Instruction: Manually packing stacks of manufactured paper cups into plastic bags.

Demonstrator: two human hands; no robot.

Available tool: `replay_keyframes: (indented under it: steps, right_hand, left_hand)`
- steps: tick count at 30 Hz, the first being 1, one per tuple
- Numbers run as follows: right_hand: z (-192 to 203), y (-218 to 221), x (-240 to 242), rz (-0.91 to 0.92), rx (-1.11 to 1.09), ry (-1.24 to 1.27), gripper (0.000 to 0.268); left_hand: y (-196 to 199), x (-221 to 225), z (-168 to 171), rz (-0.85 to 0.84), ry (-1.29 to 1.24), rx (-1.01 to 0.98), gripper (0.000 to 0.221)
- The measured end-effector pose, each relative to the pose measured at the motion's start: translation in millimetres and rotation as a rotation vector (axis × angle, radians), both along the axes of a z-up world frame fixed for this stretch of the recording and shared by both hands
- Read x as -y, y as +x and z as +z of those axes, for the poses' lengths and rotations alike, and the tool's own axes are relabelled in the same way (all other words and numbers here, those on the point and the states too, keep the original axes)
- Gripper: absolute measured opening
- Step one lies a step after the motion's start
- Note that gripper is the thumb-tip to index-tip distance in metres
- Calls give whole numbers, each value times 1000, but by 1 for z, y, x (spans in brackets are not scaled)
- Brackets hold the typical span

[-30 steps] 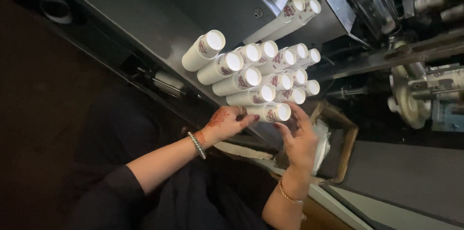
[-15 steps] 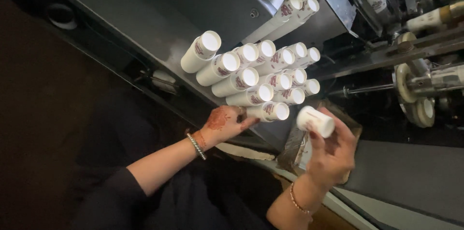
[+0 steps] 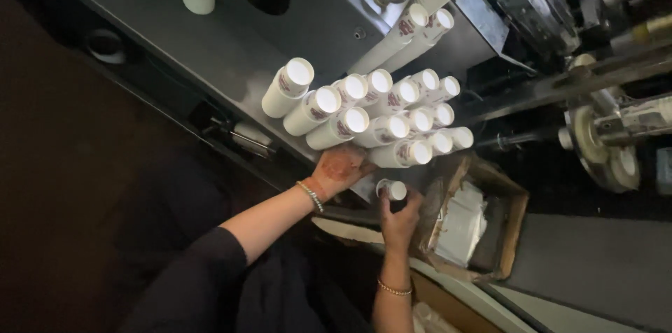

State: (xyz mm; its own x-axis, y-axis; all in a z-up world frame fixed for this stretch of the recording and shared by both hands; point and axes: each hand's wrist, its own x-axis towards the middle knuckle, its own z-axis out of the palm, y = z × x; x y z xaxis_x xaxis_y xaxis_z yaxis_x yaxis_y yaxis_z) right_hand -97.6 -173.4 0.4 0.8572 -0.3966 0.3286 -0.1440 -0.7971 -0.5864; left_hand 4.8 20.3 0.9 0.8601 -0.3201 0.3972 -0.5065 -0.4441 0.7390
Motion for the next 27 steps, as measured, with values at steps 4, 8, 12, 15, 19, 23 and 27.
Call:
replay_keyframes:
  steps: [4, 8, 12, 15, 19, 23, 27]
  right_hand:
    - [-9, 4, 5, 142, 110, -95, 53]
    - [-23, 6, 19, 117, 60, -60, 58]
    - [-13, 7, 8, 161, 77, -140, 54]
    - [-12, 7, 7, 138, 76, -129, 56]
    - [-18, 7, 12, 109, 85, -144, 57]
    - [-16, 7, 9, 141, 116, -156, 59]
    - [-16, 9, 9, 150, 153, -269, 58]
  left_hand:
    - [12, 19, -10, -10, -29, -12, 31]
    - [-5, 0, -7, -39, 12, -131, 28]
    - [-13, -54, 30, -217, 9, -192, 34]
    - [1, -122, 59, -200, -110, -177, 36]
    - [56, -219, 76, 340, -380, 16, 21]
    - [152, -272, 18, 917, -155, 247, 21]
    - [191, -254, -10, 948, -286, 305, 41]
